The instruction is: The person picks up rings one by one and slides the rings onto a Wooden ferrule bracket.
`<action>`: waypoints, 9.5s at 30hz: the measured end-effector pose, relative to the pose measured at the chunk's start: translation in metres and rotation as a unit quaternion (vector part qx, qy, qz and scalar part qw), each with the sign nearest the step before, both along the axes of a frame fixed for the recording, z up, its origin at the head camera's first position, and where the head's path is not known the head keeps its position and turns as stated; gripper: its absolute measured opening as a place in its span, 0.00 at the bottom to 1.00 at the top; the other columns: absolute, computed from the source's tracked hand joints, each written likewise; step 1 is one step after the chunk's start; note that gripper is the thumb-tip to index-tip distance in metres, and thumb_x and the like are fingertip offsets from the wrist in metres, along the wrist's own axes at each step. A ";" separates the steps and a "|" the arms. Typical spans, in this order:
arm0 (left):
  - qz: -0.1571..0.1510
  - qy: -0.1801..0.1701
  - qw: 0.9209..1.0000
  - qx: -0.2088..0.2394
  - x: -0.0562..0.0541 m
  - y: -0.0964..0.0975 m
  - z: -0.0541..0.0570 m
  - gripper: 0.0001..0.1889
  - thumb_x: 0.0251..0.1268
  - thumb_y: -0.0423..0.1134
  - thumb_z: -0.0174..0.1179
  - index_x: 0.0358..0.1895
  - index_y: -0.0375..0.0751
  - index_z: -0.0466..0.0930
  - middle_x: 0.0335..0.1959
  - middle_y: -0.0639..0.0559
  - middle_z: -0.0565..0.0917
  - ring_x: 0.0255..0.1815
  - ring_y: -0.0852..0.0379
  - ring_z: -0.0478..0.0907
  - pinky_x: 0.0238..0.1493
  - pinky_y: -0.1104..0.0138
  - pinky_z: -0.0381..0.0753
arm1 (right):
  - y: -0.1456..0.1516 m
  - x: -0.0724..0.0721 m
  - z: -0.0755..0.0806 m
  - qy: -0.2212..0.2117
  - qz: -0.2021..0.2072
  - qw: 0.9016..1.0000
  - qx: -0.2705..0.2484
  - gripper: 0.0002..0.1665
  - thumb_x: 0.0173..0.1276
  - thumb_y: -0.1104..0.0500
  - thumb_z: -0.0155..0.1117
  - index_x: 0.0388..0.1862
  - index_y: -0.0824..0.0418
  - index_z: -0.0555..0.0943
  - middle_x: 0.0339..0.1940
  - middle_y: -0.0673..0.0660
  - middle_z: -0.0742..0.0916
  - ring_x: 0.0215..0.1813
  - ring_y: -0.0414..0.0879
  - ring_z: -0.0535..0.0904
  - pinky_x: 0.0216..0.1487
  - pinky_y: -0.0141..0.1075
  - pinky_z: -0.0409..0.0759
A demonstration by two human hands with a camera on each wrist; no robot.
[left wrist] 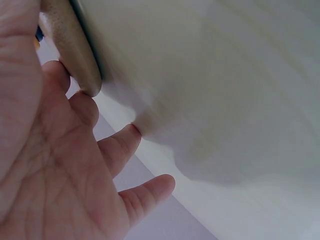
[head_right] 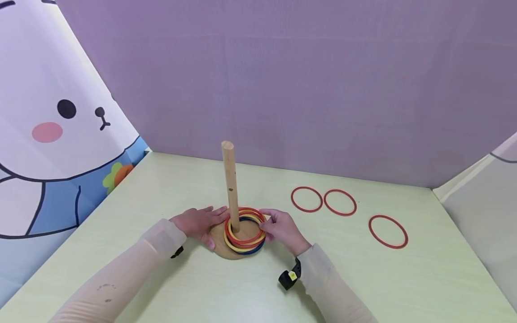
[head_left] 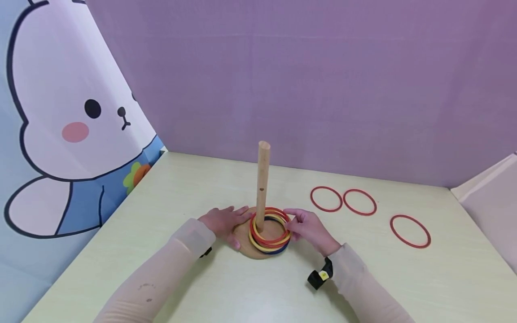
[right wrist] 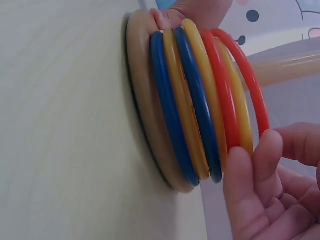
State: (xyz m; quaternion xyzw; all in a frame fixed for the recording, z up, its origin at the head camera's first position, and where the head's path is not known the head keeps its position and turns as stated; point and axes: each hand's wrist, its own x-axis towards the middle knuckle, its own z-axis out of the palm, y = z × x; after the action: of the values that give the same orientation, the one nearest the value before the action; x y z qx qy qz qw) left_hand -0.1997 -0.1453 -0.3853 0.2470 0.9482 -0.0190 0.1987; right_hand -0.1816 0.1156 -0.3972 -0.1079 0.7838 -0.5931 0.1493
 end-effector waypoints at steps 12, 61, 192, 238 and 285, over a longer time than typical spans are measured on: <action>0.007 -0.006 1.000 0.001 -0.002 -0.001 -0.002 0.55 0.44 0.62 0.70 0.77 0.60 0.49 0.77 0.59 0.52 0.73 0.43 0.55 0.61 0.43 0.67 | 0.035 -0.030 0.008 0.038 -0.013 0.995 0.096 0.26 0.67 0.62 0.60 0.62 0.71 0.73 0.29 0.59 0.81 0.25 0.44 0.76 0.34 0.34 0.79; 0.017 -0.001 1.000 -0.002 -0.004 0.000 -0.003 0.53 0.45 0.62 0.69 0.76 0.61 0.51 0.77 0.60 0.52 0.74 0.44 0.55 0.61 0.45 0.67 | 0.066 -0.036 0.015 0.162 0.185 0.857 0.453 0.13 0.57 0.71 0.66 0.31 0.52 0.87 0.34 0.45 0.86 0.37 0.40 0.76 0.40 0.36 0.77; 0.021 -0.012 1.000 0.011 -0.002 -0.002 0.000 0.52 0.47 0.60 0.70 0.76 0.60 0.51 0.77 0.59 0.51 0.74 0.42 0.53 0.62 0.42 0.65 | -0.028 -0.005 0.235 0.132 -0.053 0.990 -0.003 0.24 0.68 0.67 0.60 0.64 0.63 0.75 0.46 0.62 0.81 0.44 0.50 0.82 0.46 0.37 0.82; 0.018 -0.024 0.999 0.020 -0.003 0.000 0.001 0.54 0.46 0.60 0.71 0.77 0.60 0.49 0.77 0.59 0.51 0.74 0.40 0.52 0.61 0.41 0.64 | -0.022 -0.018 0.151 -0.005 0.025 0.992 0.125 0.24 0.66 0.70 0.61 0.62 0.70 0.75 0.41 0.64 0.80 0.38 0.51 0.82 0.44 0.41 0.83; 0.021 -0.017 0.999 0.021 0.002 -0.007 0.001 0.52 0.45 0.60 0.71 0.76 0.58 0.54 0.77 0.61 0.52 0.74 0.41 0.54 0.61 0.41 0.64 | -0.025 0.000 0.040 -0.009 -0.034 0.999 0.037 0.21 0.65 0.75 0.54 0.57 0.78 0.74 0.39 0.65 0.81 0.36 0.49 0.81 0.38 0.38 0.83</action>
State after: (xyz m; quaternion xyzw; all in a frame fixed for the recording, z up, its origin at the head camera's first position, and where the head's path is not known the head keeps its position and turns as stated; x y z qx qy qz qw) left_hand -0.1981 -0.1523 -0.3842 0.2311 0.9500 0.0096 0.2096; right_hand -0.1816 0.0911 -0.3569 -0.0703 0.8069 -0.5696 0.1399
